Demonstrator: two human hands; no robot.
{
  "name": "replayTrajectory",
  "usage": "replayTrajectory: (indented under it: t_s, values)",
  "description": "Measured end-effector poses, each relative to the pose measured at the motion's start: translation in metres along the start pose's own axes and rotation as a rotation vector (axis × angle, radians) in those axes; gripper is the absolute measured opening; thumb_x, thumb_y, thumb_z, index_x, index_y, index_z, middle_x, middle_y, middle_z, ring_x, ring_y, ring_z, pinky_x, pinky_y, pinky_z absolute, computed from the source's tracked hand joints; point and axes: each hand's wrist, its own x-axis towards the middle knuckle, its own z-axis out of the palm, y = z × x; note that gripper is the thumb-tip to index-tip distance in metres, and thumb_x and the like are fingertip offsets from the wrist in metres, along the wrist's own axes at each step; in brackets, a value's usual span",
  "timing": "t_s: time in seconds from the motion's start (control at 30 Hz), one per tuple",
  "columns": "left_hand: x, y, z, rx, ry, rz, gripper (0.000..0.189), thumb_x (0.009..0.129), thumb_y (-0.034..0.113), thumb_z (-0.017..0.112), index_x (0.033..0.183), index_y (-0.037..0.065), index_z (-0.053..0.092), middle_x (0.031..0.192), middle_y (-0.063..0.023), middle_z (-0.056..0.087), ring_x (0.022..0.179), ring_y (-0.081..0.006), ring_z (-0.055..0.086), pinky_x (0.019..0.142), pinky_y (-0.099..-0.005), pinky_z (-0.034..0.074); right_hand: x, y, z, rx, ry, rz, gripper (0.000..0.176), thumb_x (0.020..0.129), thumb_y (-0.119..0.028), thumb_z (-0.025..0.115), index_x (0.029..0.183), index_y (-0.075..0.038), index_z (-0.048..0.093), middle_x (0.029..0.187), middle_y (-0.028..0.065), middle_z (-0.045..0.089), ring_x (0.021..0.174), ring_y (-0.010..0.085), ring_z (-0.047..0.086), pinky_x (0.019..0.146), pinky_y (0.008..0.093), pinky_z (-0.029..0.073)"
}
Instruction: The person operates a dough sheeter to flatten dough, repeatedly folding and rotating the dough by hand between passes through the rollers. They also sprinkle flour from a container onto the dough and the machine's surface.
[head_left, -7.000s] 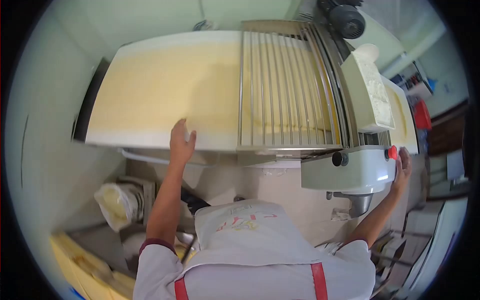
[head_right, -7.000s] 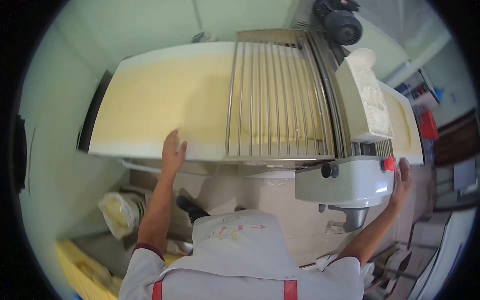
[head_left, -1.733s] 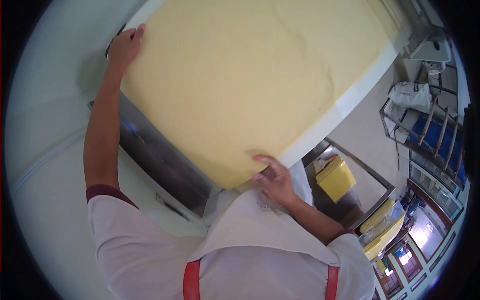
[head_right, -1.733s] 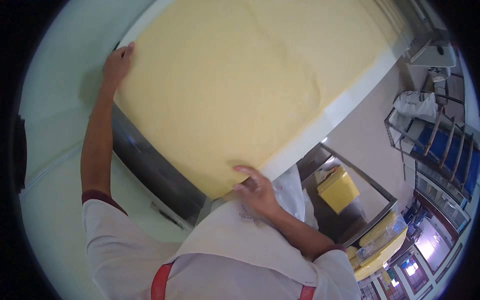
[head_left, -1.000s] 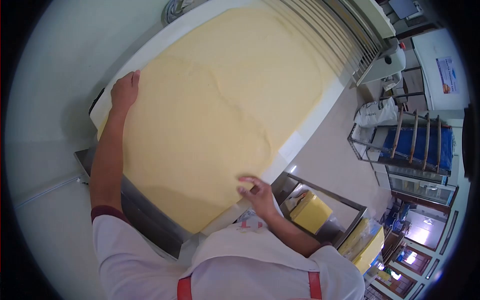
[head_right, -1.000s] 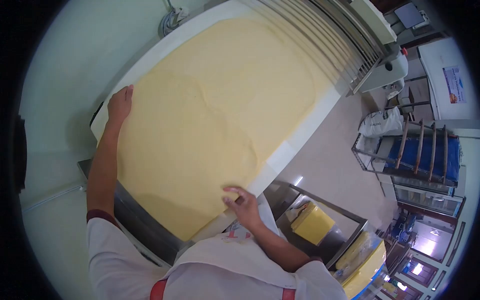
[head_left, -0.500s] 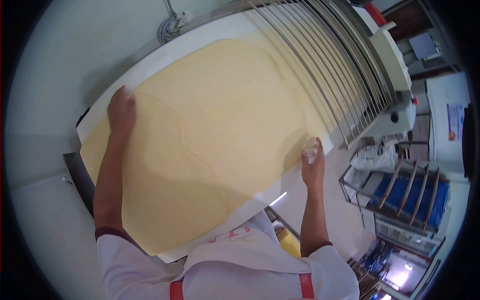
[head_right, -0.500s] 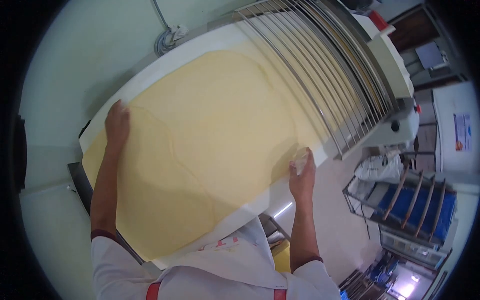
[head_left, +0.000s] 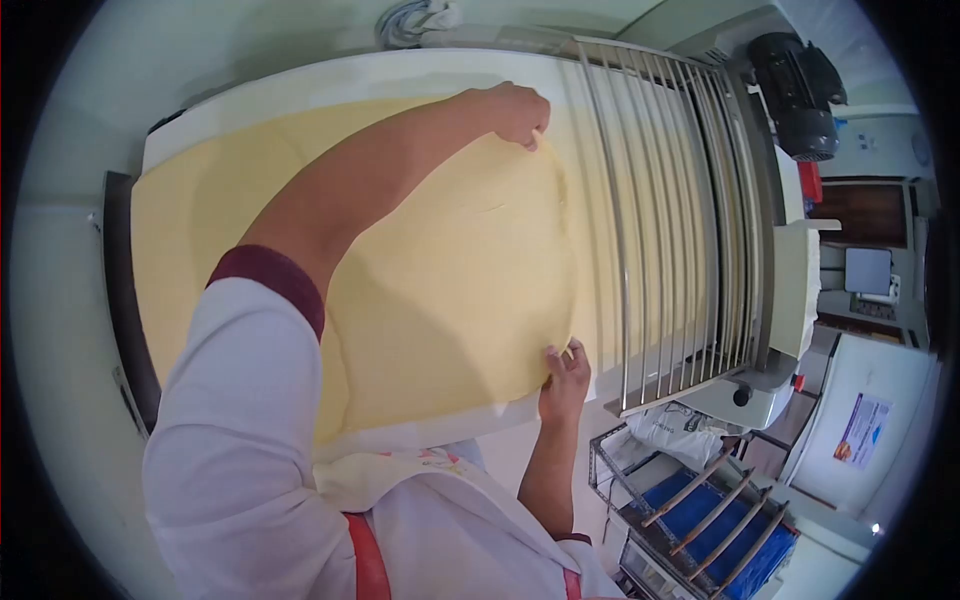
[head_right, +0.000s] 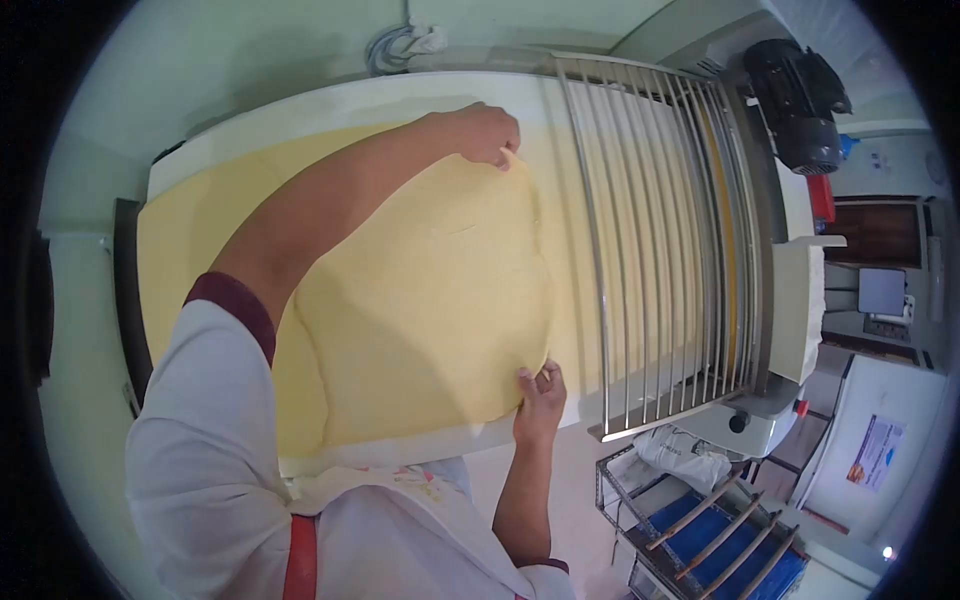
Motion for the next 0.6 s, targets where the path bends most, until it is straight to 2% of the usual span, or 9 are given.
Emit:
replayTrajectory:
  t_s: [0.1,0.13,0.23,0.3,0.33,0.43,0.47,0.53,0.6]
  values:
    - [-0.021,-0.012,0.002,-0.153,0.155,0.122,0.033,0.079,0.036,0.071,0.101,0.013,0.067,0.115,-0.0056,0.060,0.113,-0.0281,0.052,0.094,-0.0422,0.040,-0.001,-0.020,0.002,0.128,-0.182,0.104,0.031,0.087,0.002,0.057,0.116,0.004,0.050,0.102,0.0107,0.064,0.090,0.0184,0.064,0.080,0.0277,0.051]
    - [-0.038,-0.018,-0.002,-0.215,0.228,0.162,0.034,0.079,0.039,0.071,0.101,0.013,0.067,0.116,-0.0058,0.061,0.113,-0.0282,0.053,0.095,-0.0422,0.040,-0.012,-0.032,0.008,0.140,-0.242,0.079,0.025,0.084,0.005,0.062,0.109,0.006,0.056,0.100,0.0118,0.065,0.089,0.0176,0.064,0.081,0.0272,0.050]
    - [-0.128,-0.024,-0.017,-0.425,0.604,0.138,0.039,0.082,0.039,0.069,0.107,0.010,0.066,0.116,-0.0069,0.060,0.112,-0.0252,0.053,0.097,-0.0394,0.039,-0.058,-0.046,0.033,-0.330,-0.363,-0.175,0.020,0.082,0.006,0.064,0.102,0.006,0.061,0.093,0.0090,0.067,0.079,0.0171,0.065,0.075,0.0285,0.052]
    - [-0.189,-0.031,-0.014,-1.414,0.542,-0.219,0.037,0.085,0.032,0.068,0.108,0.004,0.063,0.113,-0.0092,0.062,0.106,-0.0236,0.057,0.096,-0.0379,0.041,-0.071,-0.019,0.045,-0.500,-0.598,-0.512,0.027,0.077,0.004,0.068,0.104,-0.002,0.067,0.087,0.0110,0.067,0.074,0.0189,0.065,0.069,0.0277,0.051]
    - [-0.208,-0.034,-0.015,-1.905,0.492,-0.399,0.036,0.087,0.028,0.067,0.109,0.001,0.062,0.112,-0.0104,0.063,0.103,-0.0228,0.059,0.096,-0.0371,0.042,-0.080,-0.020,0.066,-0.660,-0.662,-0.566,0.030,0.074,0.002,0.069,0.104,-0.004,0.067,0.087,0.0111,0.066,0.075,0.0209,0.064,0.068,0.0292,0.051]
    - [-0.239,-0.049,0.018,-1.687,0.346,-0.624,0.036,0.088,0.021,0.066,0.112,-0.005,0.058,0.110,-0.0120,0.064,0.097,-0.0211,0.062,0.090,-0.0356,0.046,-0.086,-0.001,0.107,-0.965,-0.764,-0.629,0.036,0.069,0.001,0.070,0.105,-0.006,0.068,0.085,0.0103,0.062,0.076,0.0244,0.061,0.067,0.0335,0.050]
    - [-0.242,-0.054,0.028,-1.521,0.386,-0.644,0.034,0.087,0.018,0.066,0.112,-0.004,0.058,0.108,-0.0121,0.065,0.096,-0.0210,0.062,0.088,-0.0349,0.046,-0.085,0.008,0.112,-1.036,-0.778,-0.634,0.038,0.068,0.000,0.070,0.105,-0.007,0.068,0.084,0.0099,0.061,0.077,0.0252,0.060,0.067,0.0350,0.050]
    - [-0.240,-0.051,0.034,-1.194,0.446,-0.678,0.031,0.087,0.014,0.065,0.112,-0.003,0.058,0.103,-0.0122,0.066,0.092,-0.0210,0.063,0.084,-0.0335,0.048,-0.086,0.013,0.110,-1.031,-0.797,-0.644,0.037,0.069,-0.001,0.070,0.106,-0.007,0.068,0.083,0.0094,0.060,0.078,0.0247,0.060,0.068,0.0361,0.050]
    - [-0.244,-0.046,0.021,-1.056,0.427,-0.698,0.030,0.087,0.011,0.065,0.113,-0.002,0.059,0.101,-0.0130,0.066,0.091,-0.0208,0.063,0.082,-0.0328,0.048,-0.089,0.013,0.110,-1.011,-0.804,-0.654,0.036,0.070,-0.002,0.069,0.106,-0.007,0.068,0.083,0.0091,0.060,0.078,0.0244,0.059,0.068,0.0366,0.050]
